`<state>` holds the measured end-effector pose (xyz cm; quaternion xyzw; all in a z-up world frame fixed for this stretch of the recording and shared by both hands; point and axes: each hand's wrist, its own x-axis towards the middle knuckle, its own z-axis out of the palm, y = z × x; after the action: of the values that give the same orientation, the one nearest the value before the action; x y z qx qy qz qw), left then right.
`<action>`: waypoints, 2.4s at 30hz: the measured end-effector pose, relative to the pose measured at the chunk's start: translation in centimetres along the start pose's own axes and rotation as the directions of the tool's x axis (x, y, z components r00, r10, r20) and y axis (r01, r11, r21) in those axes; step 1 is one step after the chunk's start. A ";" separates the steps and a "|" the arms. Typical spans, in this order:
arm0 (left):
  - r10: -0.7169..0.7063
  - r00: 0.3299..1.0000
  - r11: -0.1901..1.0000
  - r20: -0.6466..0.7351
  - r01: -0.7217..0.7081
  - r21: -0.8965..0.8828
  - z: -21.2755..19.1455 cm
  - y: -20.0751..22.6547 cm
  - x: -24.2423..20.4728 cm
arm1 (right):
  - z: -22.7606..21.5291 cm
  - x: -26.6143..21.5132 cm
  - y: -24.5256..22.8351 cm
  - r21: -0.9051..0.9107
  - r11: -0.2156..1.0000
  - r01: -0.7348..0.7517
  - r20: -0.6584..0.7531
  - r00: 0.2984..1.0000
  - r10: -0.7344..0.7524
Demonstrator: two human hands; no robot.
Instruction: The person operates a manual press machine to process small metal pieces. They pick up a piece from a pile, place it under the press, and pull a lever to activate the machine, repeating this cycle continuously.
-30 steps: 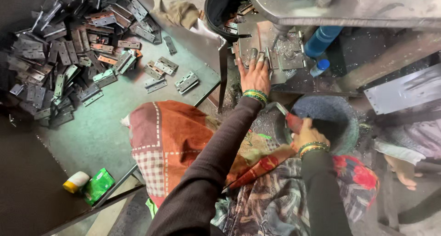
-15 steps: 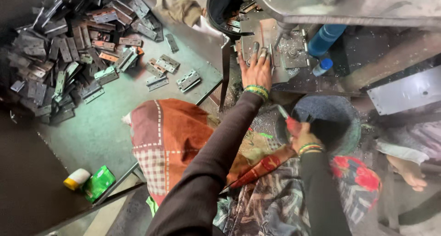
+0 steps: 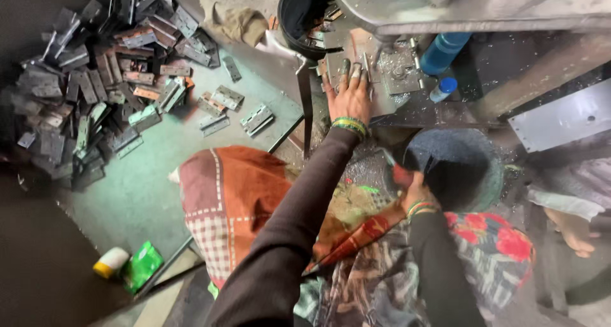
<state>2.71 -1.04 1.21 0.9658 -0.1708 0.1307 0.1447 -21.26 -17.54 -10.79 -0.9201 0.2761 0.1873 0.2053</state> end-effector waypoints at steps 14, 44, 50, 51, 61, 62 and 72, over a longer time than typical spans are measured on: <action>0.012 0.994 0.995 -0.111 -0.001 0.102 2.0 -0.9 1.4 | 5.3 1.4 3.6 0.070 0.994 0.082 -0.039 0.996 -0.079; -0.142 0.979 0.990 0.148 0.138 0.033 -8.7 -22.9 -7.7 | -2.2 -2.0 0.7 -0.020 0.998 0.057 -0.079 0.995 -0.058; -0.321 0.944 0.927 0.078 0.297 0.230 -2.5 -24.8 -6.1 | -2.2 -2.8 0.2 -0.036 0.996 0.076 -0.110 0.991 -0.079; -0.350 0.934 0.915 0.067 0.325 0.240 -1.7 -24.8 -5.8 | -2.4 -2.8 0.2 -0.035 0.997 0.068 -0.108 0.992 -0.071; -0.331 0.942 0.914 0.060 0.303 0.271 -1.2 -24.3 -6.1 | -3.6 -3.8 -1.0 -0.044 0.998 0.043 -0.095 0.994 -0.047; -0.330 0.943 0.917 0.038 0.310 0.252 -1.2 -24.2 -6.2 | -3.6 -3.9 -1.1 -0.048 0.998 0.039 -0.094 0.995 -0.043; -0.319 0.945 0.917 0.069 0.290 0.276 -0.1 -24.7 -6.1 | -3.2 -3.3 -0.7 -0.044 0.998 0.047 -0.085 0.995 -0.051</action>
<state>6.25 22.99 -6.29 0.9970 -0.0074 0.0736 0.0246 -22.68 -17.17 -6.42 -0.9379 0.2581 0.1481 0.1786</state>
